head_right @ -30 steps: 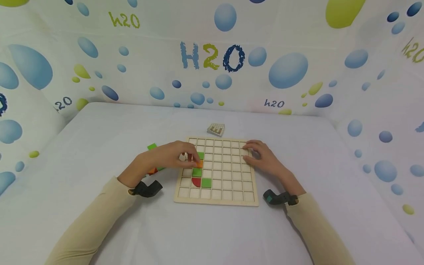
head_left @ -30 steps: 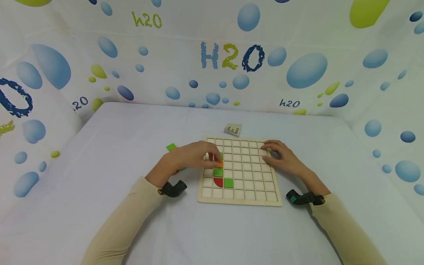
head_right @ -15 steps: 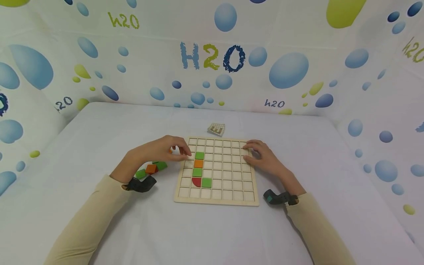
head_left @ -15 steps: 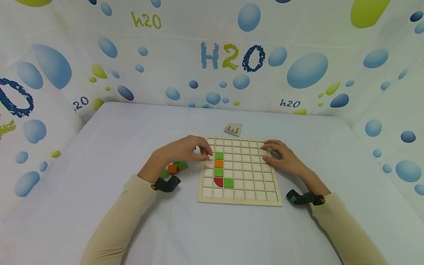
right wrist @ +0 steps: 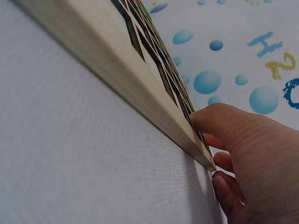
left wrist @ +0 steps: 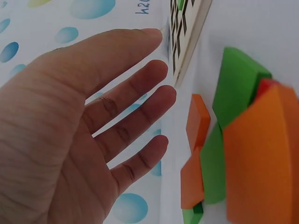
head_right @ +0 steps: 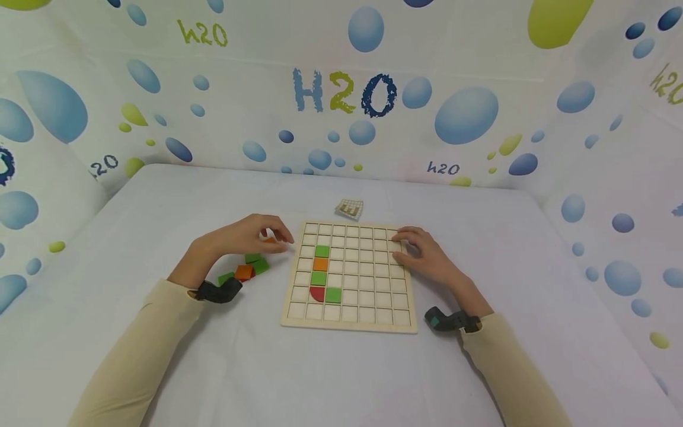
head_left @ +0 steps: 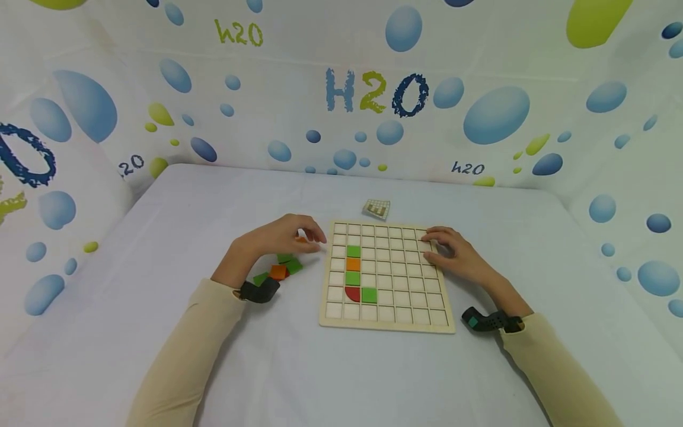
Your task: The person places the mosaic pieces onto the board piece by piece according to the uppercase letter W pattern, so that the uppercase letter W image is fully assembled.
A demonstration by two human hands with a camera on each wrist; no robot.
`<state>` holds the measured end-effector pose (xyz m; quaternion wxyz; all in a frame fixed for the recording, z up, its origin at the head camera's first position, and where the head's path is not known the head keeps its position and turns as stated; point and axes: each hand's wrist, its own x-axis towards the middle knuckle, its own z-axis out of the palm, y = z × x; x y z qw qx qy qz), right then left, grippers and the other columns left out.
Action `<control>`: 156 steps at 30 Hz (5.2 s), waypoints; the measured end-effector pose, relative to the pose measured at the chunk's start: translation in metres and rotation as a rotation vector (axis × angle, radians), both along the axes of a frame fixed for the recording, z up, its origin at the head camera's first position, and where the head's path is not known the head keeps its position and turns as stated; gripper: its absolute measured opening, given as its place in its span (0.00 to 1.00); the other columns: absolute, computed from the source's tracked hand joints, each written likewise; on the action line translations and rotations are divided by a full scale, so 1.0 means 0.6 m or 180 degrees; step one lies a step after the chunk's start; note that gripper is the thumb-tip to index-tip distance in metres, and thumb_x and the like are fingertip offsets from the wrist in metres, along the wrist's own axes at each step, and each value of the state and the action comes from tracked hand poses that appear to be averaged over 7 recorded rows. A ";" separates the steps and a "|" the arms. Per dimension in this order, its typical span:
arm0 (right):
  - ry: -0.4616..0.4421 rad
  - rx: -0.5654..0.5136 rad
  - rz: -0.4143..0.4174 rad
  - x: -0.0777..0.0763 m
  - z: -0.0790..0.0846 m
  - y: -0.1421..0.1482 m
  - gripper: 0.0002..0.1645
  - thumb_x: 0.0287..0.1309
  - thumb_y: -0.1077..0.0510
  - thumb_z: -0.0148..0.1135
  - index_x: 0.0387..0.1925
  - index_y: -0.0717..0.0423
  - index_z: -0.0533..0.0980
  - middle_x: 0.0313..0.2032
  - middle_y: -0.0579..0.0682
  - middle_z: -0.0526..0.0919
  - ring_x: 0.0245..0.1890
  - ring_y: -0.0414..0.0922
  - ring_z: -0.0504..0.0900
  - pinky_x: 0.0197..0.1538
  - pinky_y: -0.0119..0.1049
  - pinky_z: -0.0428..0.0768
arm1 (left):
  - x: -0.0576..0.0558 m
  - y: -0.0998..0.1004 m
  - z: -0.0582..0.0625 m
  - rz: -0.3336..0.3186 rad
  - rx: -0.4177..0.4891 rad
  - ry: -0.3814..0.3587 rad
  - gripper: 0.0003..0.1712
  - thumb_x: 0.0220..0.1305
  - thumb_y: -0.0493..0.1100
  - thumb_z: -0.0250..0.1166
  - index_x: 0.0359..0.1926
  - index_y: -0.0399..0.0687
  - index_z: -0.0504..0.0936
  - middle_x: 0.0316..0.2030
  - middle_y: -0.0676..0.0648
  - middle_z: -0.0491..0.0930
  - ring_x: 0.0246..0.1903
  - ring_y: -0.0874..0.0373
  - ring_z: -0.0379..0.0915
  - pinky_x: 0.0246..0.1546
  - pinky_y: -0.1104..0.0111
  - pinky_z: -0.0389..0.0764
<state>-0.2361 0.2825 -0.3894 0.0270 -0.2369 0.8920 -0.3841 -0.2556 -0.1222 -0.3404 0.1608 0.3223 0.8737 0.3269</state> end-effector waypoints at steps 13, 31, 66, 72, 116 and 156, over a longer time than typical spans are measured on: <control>-0.0021 -0.0043 0.0017 0.003 -0.003 0.000 0.21 0.62 0.62 0.64 0.56 0.61 0.75 0.64 0.61 0.67 0.66 0.58 0.63 0.66 0.56 0.63 | -0.004 -0.016 -0.014 0.0108 -0.0121 -0.0038 0.12 0.61 0.37 0.67 0.46 0.40 0.83 0.46 0.44 0.79 0.49 0.48 0.71 0.56 0.53 0.72; 0.0057 0.0021 0.0029 -0.002 -0.004 0.002 0.23 0.60 0.64 0.64 0.57 0.64 0.74 0.64 0.63 0.66 0.65 0.61 0.64 0.64 0.58 0.64 | -0.016 -0.040 -0.031 0.0146 -0.0118 -0.0059 0.17 0.55 0.34 0.63 0.48 0.42 0.83 0.50 0.44 0.76 0.54 0.46 0.70 0.59 0.52 0.72; 0.0090 0.0021 0.0056 -0.004 -0.012 0.006 0.21 0.62 0.62 0.63 0.57 0.61 0.75 0.63 0.62 0.67 0.64 0.61 0.64 0.64 0.60 0.63 | -0.007 -0.019 -0.019 0.0406 -0.0273 -0.0009 0.17 0.60 0.44 0.69 0.49 0.44 0.83 0.48 0.47 0.80 0.46 0.52 0.72 0.49 0.60 0.78; 0.0073 0.0028 0.0045 -0.002 -0.010 0.004 0.22 0.62 0.63 0.63 0.57 0.62 0.74 0.64 0.63 0.66 0.65 0.61 0.64 0.65 0.59 0.63 | -0.006 -0.012 -0.017 0.0420 -0.0335 0.0015 0.18 0.60 0.44 0.69 0.50 0.44 0.82 0.47 0.48 0.79 0.47 0.52 0.72 0.49 0.60 0.77; 0.0069 0.0065 0.0034 -0.005 -0.010 0.007 0.21 0.63 0.61 0.63 0.57 0.60 0.75 0.64 0.61 0.67 0.65 0.60 0.64 0.65 0.59 0.63 | 0.023 0.065 0.004 -0.0488 -0.0001 0.0500 0.14 0.60 0.43 0.70 0.46 0.43 0.84 0.42 0.51 0.79 0.42 0.58 0.73 0.49 0.63 0.78; 0.0265 0.0003 0.0073 0.006 -0.024 0.001 0.22 0.61 0.63 0.64 0.56 0.62 0.75 0.63 0.63 0.67 0.63 0.62 0.65 0.63 0.60 0.64 | 0.086 0.150 -0.023 -0.1301 -0.0054 0.0952 0.06 0.64 0.43 0.67 0.39 0.46 0.84 0.38 0.52 0.78 0.39 0.61 0.75 0.44 0.74 0.77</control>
